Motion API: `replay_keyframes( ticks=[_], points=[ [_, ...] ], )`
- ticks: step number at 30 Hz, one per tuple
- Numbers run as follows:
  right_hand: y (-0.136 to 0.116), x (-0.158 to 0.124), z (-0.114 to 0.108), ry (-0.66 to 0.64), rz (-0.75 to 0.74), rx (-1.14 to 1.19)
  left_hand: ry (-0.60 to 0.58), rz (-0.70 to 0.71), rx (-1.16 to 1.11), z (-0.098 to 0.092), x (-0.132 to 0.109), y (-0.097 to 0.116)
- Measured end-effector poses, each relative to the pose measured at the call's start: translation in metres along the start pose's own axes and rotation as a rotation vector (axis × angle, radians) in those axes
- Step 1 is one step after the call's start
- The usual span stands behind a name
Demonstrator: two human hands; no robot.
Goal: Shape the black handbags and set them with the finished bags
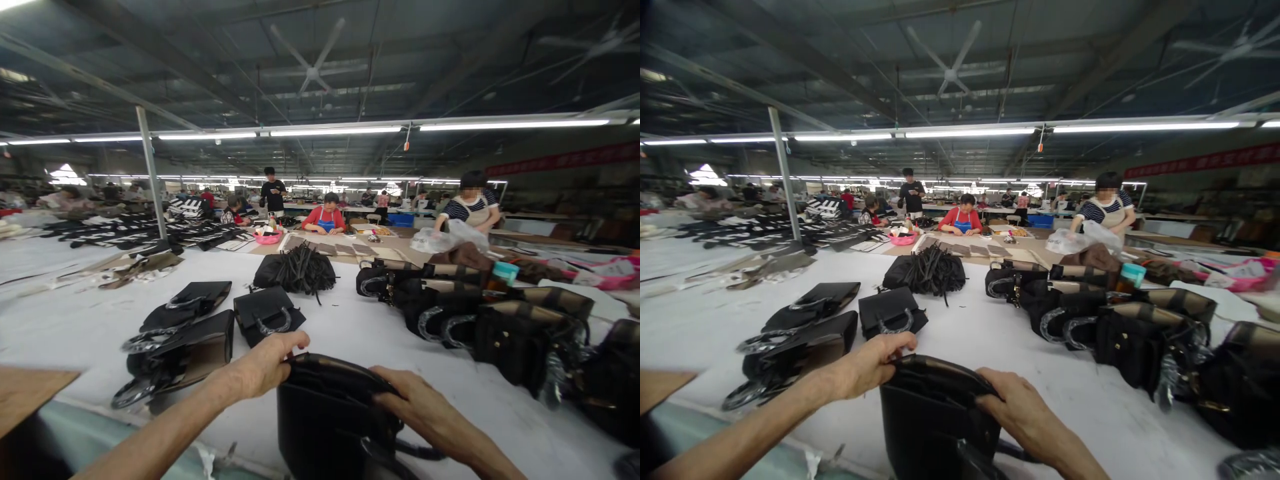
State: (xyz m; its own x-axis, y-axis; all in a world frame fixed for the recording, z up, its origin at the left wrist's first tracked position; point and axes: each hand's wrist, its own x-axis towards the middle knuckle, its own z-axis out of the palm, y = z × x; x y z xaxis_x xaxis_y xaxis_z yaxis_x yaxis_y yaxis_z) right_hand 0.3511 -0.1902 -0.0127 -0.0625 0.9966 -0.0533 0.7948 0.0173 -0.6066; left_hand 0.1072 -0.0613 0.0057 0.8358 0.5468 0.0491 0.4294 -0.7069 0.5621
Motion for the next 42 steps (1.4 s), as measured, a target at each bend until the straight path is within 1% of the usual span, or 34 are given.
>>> replay_keyframes(
  ticks=[1,3,5,9,12,16,19,22,25,28,31,34,37,42],
  points=[
    [0.000,0.001,0.000,0.000,0.002,-0.008,0.021,0.066,0.038,-0.001,-0.002,0.003],
    [0.000,0.002,-0.001,0.002,0.004,-0.021,0.009,0.203,0.104,-0.004,-0.004,0.007],
    [0.000,0.002,-0.001,0.012,0.002,-0.026,-0.040,0.260,0.162,-0.005,-0.005,0.007],
    [0.000,0.001,-0.001,0.006,-0.006,0.005,-0.085,0.230,0.267,-0.006,-0.003,0.006],
    [-0.001,0.000,-0.002,-0.004,0.000,0.033,-0.097,0.201,0.351,-0.009,0.004,0.010],
    [-0.003,0.001,0.000,0.050,0.074,-0.033,-0.106,0.184,0.465,-0.009,0.017,0.014],
    [-0.005,0.001,0.004,0.089,0.108,-0.083,-0.096,0.188,0.484,-0.005,0.028,0.013],
    [-0.008,0.000,0.006,0.090,0.116,-0.099,-0.090,0.182,0.450,-0.002,0.037,0.011],
    [-0.005,0.000,0.005,0.082,0.109,-0.099,-0.101,0.171,0.385,0.003,0.040,0.010],
    [0.002,0.002,0.002,0.066,0.094,-0.080,-0.030,0.149,0.242,0.011,0.036,0.005],
    [0.007,0.004,0.001,0.057,0.070,-0.078,0.046,0.099,0.107,0.016,0.029,-0.003],
    [0.005,0.006,0.002,0.072,0.040,-0.094,0.043,0.057,0.011,0.017,0.026,-0.008],
    [0.001,0.006,0.003,0.086,0.020,-0.084,0.039,0.051,-0.077,0.017,0.026,-0.012],
    [-0.002,0.005,0.005,0.108,0.012,-0.097,0.060,0.004,-0.209,0.016,0.026,-0.012]
  ],
)
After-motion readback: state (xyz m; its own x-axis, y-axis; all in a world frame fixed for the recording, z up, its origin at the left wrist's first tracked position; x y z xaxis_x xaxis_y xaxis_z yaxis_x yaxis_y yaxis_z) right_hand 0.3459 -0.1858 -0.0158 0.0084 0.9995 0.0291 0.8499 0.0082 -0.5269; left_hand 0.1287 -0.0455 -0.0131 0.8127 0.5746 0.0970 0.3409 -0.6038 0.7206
